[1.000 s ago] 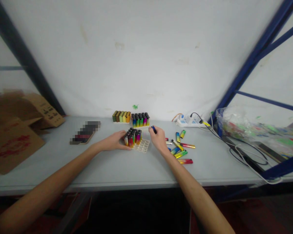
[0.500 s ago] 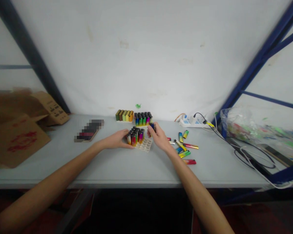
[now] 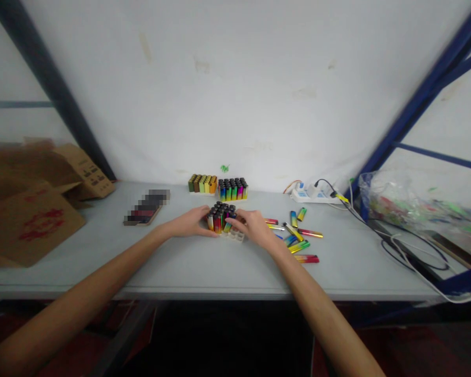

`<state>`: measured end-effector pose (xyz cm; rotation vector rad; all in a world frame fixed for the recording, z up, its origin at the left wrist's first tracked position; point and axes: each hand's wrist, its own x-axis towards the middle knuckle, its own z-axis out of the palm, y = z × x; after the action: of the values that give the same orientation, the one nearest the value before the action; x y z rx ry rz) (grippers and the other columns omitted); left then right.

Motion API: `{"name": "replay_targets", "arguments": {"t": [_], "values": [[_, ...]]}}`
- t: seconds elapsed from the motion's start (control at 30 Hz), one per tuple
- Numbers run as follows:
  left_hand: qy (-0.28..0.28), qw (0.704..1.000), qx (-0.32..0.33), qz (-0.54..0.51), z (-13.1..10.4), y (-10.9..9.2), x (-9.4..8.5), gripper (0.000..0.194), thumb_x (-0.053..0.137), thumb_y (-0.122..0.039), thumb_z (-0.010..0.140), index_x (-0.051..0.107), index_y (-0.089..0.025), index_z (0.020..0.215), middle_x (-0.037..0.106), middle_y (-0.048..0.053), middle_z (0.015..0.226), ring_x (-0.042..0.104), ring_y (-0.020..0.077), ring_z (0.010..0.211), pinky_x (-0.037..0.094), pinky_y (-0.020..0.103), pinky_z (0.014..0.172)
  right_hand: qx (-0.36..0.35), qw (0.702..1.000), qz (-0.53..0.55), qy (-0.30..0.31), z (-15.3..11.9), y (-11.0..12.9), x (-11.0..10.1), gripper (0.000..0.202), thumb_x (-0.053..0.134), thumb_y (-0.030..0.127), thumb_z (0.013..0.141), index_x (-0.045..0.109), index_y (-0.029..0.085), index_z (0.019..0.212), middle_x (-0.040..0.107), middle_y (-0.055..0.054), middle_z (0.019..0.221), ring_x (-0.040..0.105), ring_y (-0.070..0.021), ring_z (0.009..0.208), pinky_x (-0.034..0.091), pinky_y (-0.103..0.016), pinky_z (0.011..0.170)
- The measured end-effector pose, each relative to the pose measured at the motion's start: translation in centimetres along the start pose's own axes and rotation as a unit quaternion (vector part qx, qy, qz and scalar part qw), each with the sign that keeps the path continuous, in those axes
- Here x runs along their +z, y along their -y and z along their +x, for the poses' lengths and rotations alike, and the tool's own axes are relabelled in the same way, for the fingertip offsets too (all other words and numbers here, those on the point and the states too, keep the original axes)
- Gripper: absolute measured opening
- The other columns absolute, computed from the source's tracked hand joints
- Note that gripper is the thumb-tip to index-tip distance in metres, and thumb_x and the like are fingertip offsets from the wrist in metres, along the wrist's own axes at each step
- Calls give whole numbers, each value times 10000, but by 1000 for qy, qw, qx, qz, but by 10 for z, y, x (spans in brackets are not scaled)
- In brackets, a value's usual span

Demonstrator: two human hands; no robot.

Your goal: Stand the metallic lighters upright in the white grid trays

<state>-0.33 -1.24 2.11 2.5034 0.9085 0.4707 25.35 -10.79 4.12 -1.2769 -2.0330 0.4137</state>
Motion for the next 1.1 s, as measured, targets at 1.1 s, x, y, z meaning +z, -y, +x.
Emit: {"name": "replay_targets", "arguments": {"t": [1.1], "values": [[2, 1000, 0, 14, 0, -2, -2, 696, 780, -823, 654, 661, -202, 943, 670, 71, 966, 652, 288, 842, 526, 376, 757, 157, 952, -238, 115, -17, -87, -72, 225, 741, 367, 948, 779, 153, 1006, 769, -135, 1030, 699, -233, 910, 512, -302, 797]]}}
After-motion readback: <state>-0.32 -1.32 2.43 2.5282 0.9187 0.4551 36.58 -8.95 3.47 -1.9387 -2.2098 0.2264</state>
